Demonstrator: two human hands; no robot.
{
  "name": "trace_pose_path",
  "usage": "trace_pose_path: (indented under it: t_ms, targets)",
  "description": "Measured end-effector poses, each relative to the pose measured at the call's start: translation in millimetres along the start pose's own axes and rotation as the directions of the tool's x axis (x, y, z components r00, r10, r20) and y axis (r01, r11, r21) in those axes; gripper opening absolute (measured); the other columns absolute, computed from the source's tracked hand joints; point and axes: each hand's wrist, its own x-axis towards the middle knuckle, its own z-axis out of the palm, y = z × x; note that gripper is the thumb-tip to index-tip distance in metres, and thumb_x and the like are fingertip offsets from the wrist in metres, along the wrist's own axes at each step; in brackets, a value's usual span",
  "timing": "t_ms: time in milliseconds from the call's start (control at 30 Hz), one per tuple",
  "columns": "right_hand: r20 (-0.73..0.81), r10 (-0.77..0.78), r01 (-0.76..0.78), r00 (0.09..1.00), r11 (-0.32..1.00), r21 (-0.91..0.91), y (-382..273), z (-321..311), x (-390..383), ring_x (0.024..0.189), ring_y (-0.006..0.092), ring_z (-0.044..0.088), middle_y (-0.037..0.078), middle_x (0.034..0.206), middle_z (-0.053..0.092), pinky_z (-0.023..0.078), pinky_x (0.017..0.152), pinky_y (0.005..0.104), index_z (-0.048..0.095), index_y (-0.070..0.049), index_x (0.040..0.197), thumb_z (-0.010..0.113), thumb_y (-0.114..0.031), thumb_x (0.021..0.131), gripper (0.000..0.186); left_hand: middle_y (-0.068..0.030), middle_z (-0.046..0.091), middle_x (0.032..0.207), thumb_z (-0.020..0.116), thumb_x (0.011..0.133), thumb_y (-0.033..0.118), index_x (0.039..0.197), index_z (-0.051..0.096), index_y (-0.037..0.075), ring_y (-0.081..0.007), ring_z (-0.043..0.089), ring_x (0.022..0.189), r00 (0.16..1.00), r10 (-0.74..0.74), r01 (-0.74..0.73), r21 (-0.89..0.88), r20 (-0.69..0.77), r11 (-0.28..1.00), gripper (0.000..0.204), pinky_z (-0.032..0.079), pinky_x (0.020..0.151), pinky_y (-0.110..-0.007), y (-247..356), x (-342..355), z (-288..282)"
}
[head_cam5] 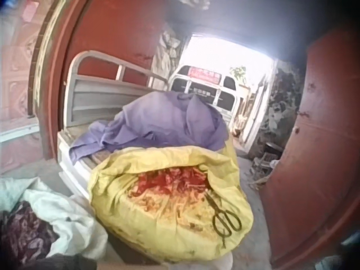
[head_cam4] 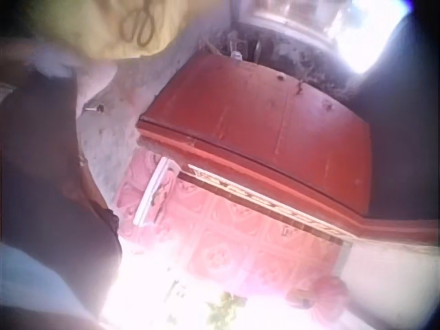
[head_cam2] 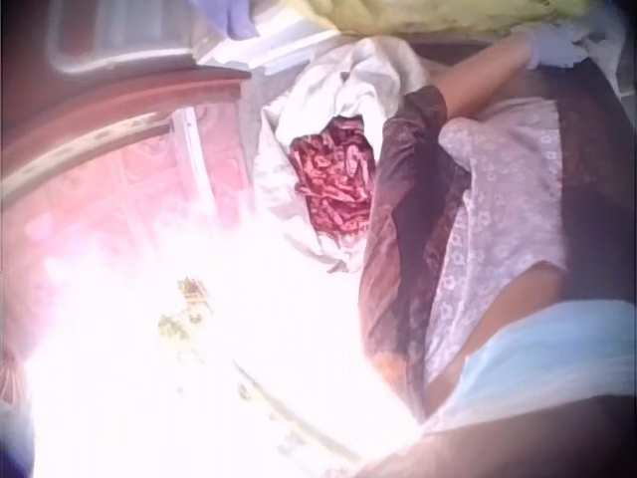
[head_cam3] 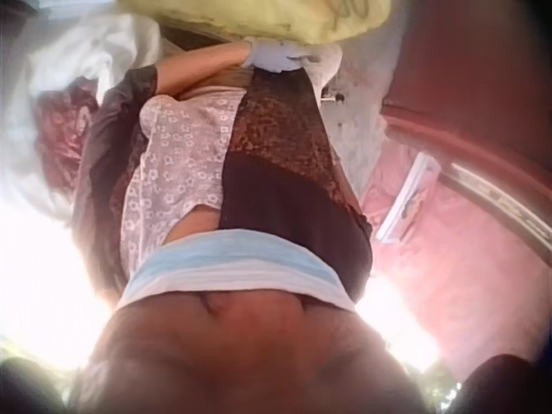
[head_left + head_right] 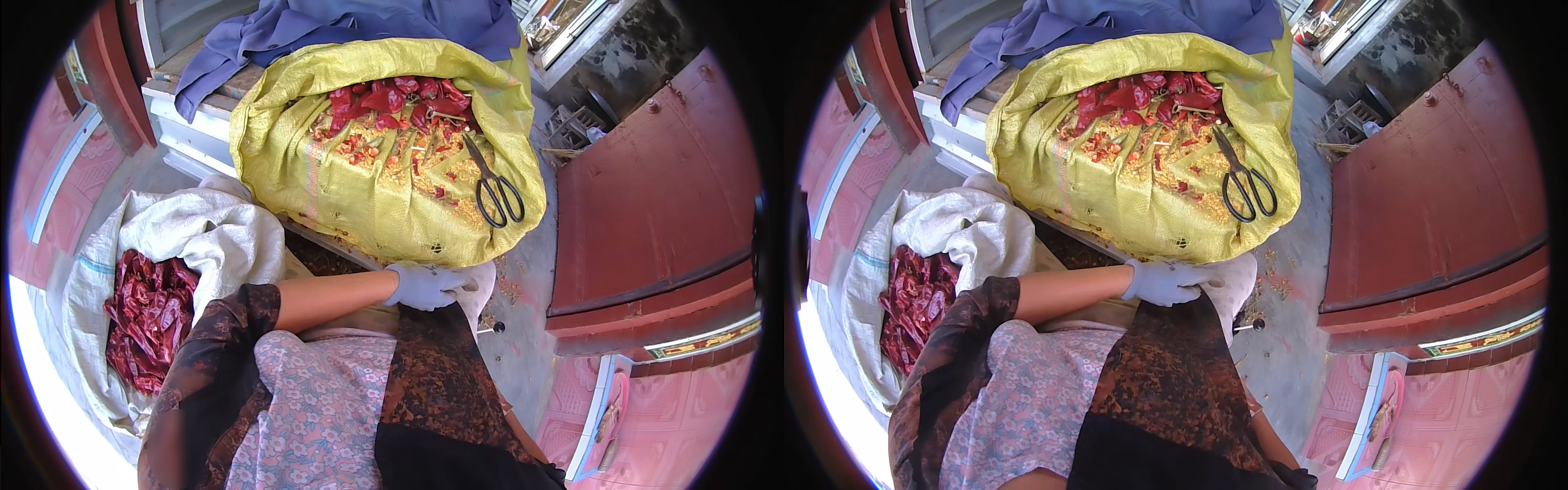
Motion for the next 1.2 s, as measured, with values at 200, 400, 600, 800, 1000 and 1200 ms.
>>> trace_pose_path:
  t_ms: [200,400,600,800,1000,1200]
  targets:
    - [-0.016,-0.046,0.045,0.999,0.998,-0.046,-18,10,17,0.074,0.015,0.056,0.007,0.089,0.064,0.046,0.071,0.0288,0.061,0.005,0.097,0.061,-0.012,0.083,0.022,-0.0173,0.057,0.114,0.044,0.088,0.027,0.136,0.034,0.013,-0.0284,0.06,0.09,0.97,-0.229,0.232,-0.027,0.087,0.972,0.051,0.045,0.083,-0.04,-7,7,5]
    - [-0.011,-0.02,0.02,1.0,1.0,-0.023,-6,5,3,0.075,0.0146,0.056,0.007,0.091,0.064,0.046,0.072,0.028,0.061,0.006,0.099,0.061,-0.011,0.083,0.024,-0.0195,0.058,0.111,0.045,0.084,0.016,0.121,0.049,0.008,-0.0315,0.058,0.097,0.969,-0.104,0.033,0.299,0.225,0.954,0.038,0.04,0.088,-0.04,-43,22,45]
    - [0.032,0.004,-0.005,0.999,0.999,0.042,4,-20,-20,0.076,0.0143,0.056,0.007,0.092,0.064,0.046,0.073,0.0271,0.06,0.007,0.102,0.06,-0.01,0.083,0.026,-0.0204,0.061,0.094,0.047,0.079,0.02,0.102,0.055,-0.002,-0.0293,0.058,0.083,0.98,0.066,-0.095,0.149,0.189,0.984,0.032,0.043,0.073,-0.038,-63,5,40]
    - [0.201,-0.109,0.076,0.973,0.983,0.165,-11,-47,-61,0.077,0.0139,0.056,0.007,0.094,0.064,0.046,0.075,0.0262,0.059,0.008,0.105,0.06,-0.009,0.082,0.028,-0.0207,0.061,0.09,0.051,0.08,0.018,0.095,0.055,-0.006,-0.0289,0.057,0.075,0.928,0.201,-0.2,-0.036,0.313,0.979,0.029,0.043,0.069,-0.036,-61,-17,23]
    - [0.593,-0.041,-0.185,0.804,0.931,0.316,-57,-84,-72,0.078,0.0129,0.057,0.006,0.094,0.063,0.046,0.075,0.0257,0.059,0.008,0.107,0.06,-0.01,0.082,0.031,-0.0118,0.064,0.097,0.056,0.08,0.017,0.102,0.057,-0.007,-0.0145,0.055,0.083,0.872,0.403,-0.203,-0.545,0.278,0.814,0.032,0.044,0.075,-0.032,13,-74,14]
    - [0.622,0.342,-0.332,0.704,0.933,-0.137,-30,-86,-74,0.076,0.0144,0.059,0.006,0.089,0.065,0.047,0.072,0.0289,0.062,0.0,0.107,0.056,-0.023,0.084,0.033,-0.0167,0.063,0.083,0.053,0.072,0.011,0.099,0.059,-0.004,-0.0191,0.059,0.075,0.857,0.31,-0.208,-0.274,0.411,0.939,0.031,0.045,0.07,-0.034,49,-128,-11]
